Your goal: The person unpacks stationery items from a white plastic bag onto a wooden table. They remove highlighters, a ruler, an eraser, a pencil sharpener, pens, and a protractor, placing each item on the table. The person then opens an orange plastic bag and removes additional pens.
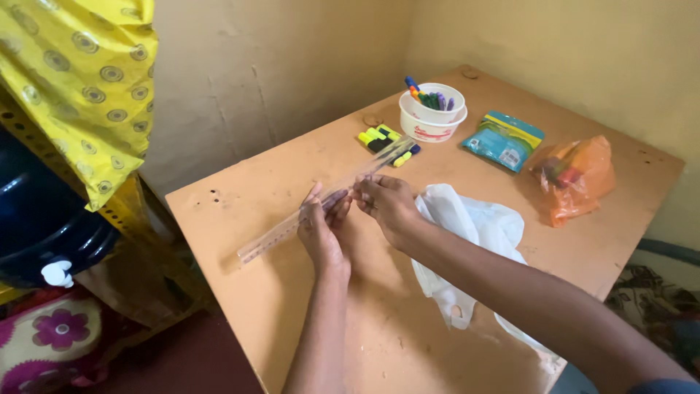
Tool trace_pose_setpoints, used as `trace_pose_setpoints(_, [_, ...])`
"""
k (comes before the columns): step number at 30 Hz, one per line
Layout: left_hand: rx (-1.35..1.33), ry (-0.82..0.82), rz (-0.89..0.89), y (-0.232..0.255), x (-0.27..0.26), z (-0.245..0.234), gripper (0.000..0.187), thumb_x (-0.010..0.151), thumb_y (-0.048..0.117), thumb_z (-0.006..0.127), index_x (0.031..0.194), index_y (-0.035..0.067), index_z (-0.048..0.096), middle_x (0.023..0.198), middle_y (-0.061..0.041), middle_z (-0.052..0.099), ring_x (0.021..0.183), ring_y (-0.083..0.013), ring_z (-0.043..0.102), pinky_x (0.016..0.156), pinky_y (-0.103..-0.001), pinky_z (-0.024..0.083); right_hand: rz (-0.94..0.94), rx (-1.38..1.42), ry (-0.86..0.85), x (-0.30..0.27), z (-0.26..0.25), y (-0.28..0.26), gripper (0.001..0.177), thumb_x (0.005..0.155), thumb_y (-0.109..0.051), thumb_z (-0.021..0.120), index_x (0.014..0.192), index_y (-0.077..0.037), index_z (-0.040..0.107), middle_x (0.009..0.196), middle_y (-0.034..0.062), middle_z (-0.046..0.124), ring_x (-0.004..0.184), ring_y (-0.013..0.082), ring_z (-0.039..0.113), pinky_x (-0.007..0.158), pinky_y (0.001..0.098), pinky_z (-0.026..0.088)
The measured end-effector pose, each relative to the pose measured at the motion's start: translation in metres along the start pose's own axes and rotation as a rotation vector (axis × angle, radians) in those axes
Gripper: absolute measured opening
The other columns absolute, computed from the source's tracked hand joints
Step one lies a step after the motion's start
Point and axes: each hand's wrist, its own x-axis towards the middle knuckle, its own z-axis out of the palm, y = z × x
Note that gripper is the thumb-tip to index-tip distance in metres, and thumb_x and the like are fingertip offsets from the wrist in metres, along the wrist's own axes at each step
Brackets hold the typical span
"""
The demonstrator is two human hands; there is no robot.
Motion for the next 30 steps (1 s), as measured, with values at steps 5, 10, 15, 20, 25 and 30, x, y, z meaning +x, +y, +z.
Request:
trace_pose_setpoints(5, [-0.064,0.032,0.066,-0.017,0.014,-0.011,0.054,0.104,0.031,0.056,0.144,-0.003,0.045,0.122,-0.02,0.067,0.108,-0.0238,0.069,0.098,-0.036,0.058,-0.041,0.036,0.044,0.065,0.013,0.025,0.007,0.096,-0.003,0.062,0.096,0.003,0.061,0.088,0.01,0.066,0.083,0.0218,0.072,0.079,0.0343,0.062])
trace_pose_setpoints(10, [-0.144,-0.016,0.03,-0.043,0.033,-0.022,0.056,0.105,0.036,0.048,0.146,-0.002,0.043,0.131,-0.021,0.063,0.119,-0.0268,0.064,0.105,-0.038,0.051,-0.001,0.026,0.22,0.137,0.037,0.067,0.012,0.094,-0.003,0.069,0.085,0.005,0.067,0.078,0.0123,0.07,0.063,0.0171,0.063,0.055,0.0301,0.049])
trace_pose_setpoints(15, [-0.156,-0.007,0.058,-0.06,0.046,-0.033,0.055,0.107,0.037,0.041,0.144,-0.003,0.045,0.142,-0.015,0.057,0.131,-0.0244,0.057,0.113,-0.038,0.045,0.06,0.007,0.296,0.185,0.057,0.095,0.017,0.093,-0.001,0.07,0.077,0.006,0.066,0.069,0.0141,0.066,0.052,0.0186,0.059,0.043,0.0299,0.044])
trace_pose_setpoints(20, [-0.183,0.091,-0.001,-0.063,0.05,-0.037,0.056,0.106,0.037,0.042,0.144,-0.004,0.045,0.143,-0.02,0.055,0.13,-0.0274,0.055,0.111,-0.038,0.045,0.103,0.028,0.276,0.212,0.069,0.098,0.013,0.091,0.004,0.069,0.078,0.005,0.067,0.07,0.0134,0.07,0.053,0.0183,0.064,0.043,0.0284,0.05])
trace_pose_setpoints(25, [-0.204,0.112,0.048,-0.055,0.042,-0.028,0.059,0.106,0.037,0.042,0.148,-0.004,0.036,0.144,-0.023,0.054,0.132,-0.0287,0.055,0.113,-0.038,0.045,0.123,-0.142,0.395,0.212,0.085,0.087,0.012,0.089,0.0,0.073,0.079,0.006,0.071,0.068,0.0127,0.072,0.051,0.0177,0.066,0.042,0.0296,0.047])
trace_pose_setpoints(30, [-0.193,0.117,0.031,-0.047,0.036,-0.022,0.06,0.106,0.038,0.04,0.149,-0.003,0.033,0.144,-0.02,0.054,0.131,-0.027,0.056,0.111,-0.039,0.045,0.092,-0.268,0.509,0.202,0.103,0.073,0.013,0.088,-0.003,0.075,0.084,0.01,0.074,0.07,0.0136,0.073,0.058,0.02,0.071,0.049,0.0295,0.059])
